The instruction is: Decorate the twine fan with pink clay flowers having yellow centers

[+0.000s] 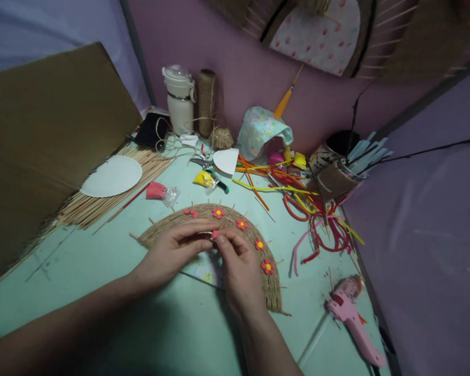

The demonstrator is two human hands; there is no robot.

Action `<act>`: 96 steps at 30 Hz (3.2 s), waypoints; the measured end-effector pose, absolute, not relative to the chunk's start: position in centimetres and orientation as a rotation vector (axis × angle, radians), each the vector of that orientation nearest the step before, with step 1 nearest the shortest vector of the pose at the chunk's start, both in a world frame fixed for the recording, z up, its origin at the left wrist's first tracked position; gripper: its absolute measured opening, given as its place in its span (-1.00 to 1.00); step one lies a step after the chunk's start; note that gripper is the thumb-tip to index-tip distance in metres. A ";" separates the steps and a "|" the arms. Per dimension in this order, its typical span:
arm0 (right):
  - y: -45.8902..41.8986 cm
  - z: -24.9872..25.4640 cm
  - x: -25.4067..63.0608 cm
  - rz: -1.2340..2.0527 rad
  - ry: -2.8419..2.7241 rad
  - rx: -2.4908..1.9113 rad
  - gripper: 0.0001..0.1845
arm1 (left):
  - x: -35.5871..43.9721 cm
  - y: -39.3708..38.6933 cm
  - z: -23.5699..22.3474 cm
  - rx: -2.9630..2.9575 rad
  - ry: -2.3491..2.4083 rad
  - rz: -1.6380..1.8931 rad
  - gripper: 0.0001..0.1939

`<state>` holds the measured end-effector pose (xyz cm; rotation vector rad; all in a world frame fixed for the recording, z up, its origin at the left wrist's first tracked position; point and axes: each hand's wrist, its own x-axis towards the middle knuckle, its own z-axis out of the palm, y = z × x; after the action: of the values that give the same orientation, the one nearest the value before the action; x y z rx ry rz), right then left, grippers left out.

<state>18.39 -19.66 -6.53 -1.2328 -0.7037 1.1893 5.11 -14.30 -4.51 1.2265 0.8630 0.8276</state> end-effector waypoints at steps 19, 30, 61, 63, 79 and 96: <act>-20.1 -4.8 17.7 1.667 -0.117 -0.894 -0.85 | 4.1 -14.8 -5.9 1.800 0.860 1.108 -0.80; -20.1 -4.1 18.0 1.632 -0.107 -0.891 -0.79 | 4.2 -12.5 -4.6 0.595 0.848 0.832 -0.78; -20.2 -4.2 17.9 1.457 -0.238 -1.059 -0.75 | 1.8 -9.6 -3.9 0.614 0.854 1.152 -0.77; -20.2 -4.3 17.9 1.458 -0.249 -1.059 -0.76 | 1.8 -9.5 -4.0 0.613 0.825 1.167 -0.76; -20.3 -4.0 17.6 1.439 -0.245 -1.072 -0.77 | 1.9 -9.3 -4.0 0.409 0.829 0.955 -0.69; -20.4 -4.9 16.7 1.320 -0.501 -1.077 -0.86 | 1.7 -8.8 -5.2 0.367 0.691 0.956 -0.81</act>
<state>16.67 -20.38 -4.89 -1.0766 -0.5007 1.3202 1.70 -8.78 -5.19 0.3666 0.6906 0.9562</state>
